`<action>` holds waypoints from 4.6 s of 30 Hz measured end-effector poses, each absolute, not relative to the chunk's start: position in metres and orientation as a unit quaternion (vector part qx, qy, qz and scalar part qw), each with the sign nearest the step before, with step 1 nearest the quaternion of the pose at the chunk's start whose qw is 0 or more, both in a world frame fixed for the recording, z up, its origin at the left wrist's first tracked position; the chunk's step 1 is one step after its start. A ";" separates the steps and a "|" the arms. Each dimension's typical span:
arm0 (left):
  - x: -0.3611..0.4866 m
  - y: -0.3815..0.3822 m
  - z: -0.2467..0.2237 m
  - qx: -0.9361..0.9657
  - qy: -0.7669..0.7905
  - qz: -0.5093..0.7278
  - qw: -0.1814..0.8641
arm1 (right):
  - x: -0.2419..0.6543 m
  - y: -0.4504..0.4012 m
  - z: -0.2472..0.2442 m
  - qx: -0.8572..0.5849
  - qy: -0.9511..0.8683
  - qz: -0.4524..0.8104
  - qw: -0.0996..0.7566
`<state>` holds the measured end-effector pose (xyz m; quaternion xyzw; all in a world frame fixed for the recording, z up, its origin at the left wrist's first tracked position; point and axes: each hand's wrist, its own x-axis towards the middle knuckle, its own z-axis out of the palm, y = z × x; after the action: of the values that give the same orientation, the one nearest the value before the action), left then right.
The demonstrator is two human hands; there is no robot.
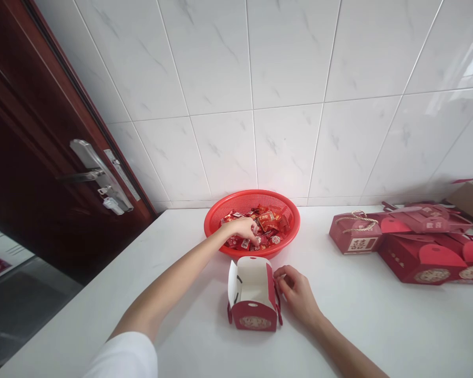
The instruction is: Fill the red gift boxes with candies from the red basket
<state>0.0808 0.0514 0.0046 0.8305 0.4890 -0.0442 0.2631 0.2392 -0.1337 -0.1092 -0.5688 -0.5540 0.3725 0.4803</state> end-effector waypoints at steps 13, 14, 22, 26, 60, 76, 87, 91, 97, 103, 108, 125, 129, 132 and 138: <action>0.057 -0.014 0.046 0.790 0.425 0.223 0.381 | 0.244 -0.137 -0.088 -0.553 -0.519 0.340 0.556; 0.054 -0.023 0.052 0.787 0.417 0.234 0.390 | 0.244 -0.137 -0.077 -0.543 -0.519 0.317 0.579; 0.033 -0.061 0.066 0.825 0.424 0.177 0.329 | 0.235 -0.135 0.018 -0.552 -0.731 0.216 0.337; 0.031 -0.069 0.068 0.833 0.435 0.139 0.311 | 0.237 -0.137 0.032 -0.578 -0.772 0.149 0.218; 0.043 -0.073 0.069 0.910 0.319 -0.063 0.257 | 0.283 -0.095 0.026 -0.392 -0.723 0.546 0.159; 0.060 -0.103 0.068 0.830 0.374 0.218 0.351 | 0.276 -0.099 0.029 -0.383 -0.751 0.516 0.152; 0.064 -0.109 0.065 0.902 0.350 -0.032 0.251 | 0.277 -0.098 0.029 -0.400 -0.759 0.496 0.134; 0.058 -0.107 0.067 0.903 0.347 -0.012 0.253 | 0.276 -0.099 0.030 -0.397 -0.761 0.495 0.137; 0.058 -0.104 0.066 0.880 0.330 0.016 0.340 | 0.275 -0.099 0.029 -0.383 -0.762 0.503 0.138; 0.060 -0.102 0.066 0.874 0.295 -0.012 0.387 | 0.275 -0.100 0.029 -0.386 -0.767 0.491 0.145; 0.055 -0.100 0.067 0.882 0.286 0.015 0.375 | 0.276 -0.100 0.029 -0.383 -0.768 0.492 0.142; 0.052 -0.097 0.065 0.890 0.281 -0.042 0.356 | 0.277 -0.099 0.030 -0.383 -0.775 0.485 0.131; 0.049 -0.095 0.066 0.892 0.286 -0.071 0.343 | 0.278 -0.100 0.029 -0.391 -0.771 0.485 0.128; 0.044 -0.095 0.068 0.902 0.290 -0.069 0.311 | 0.278 -0.101 0.029 -0.399 -0.772 0.478 0.125; 0.037 -0.104 0.063 0.905 0.315 -0.130 0.255 | 0.274 -0.106 0.033 -0.404 -0.783 0.458 0.117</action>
<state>0.0370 -0.1043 0.0635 0.9049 0.3153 -0.1298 0.2547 0.2741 -0.1062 0.0332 -0.4044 -0.7829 0.4579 0.1175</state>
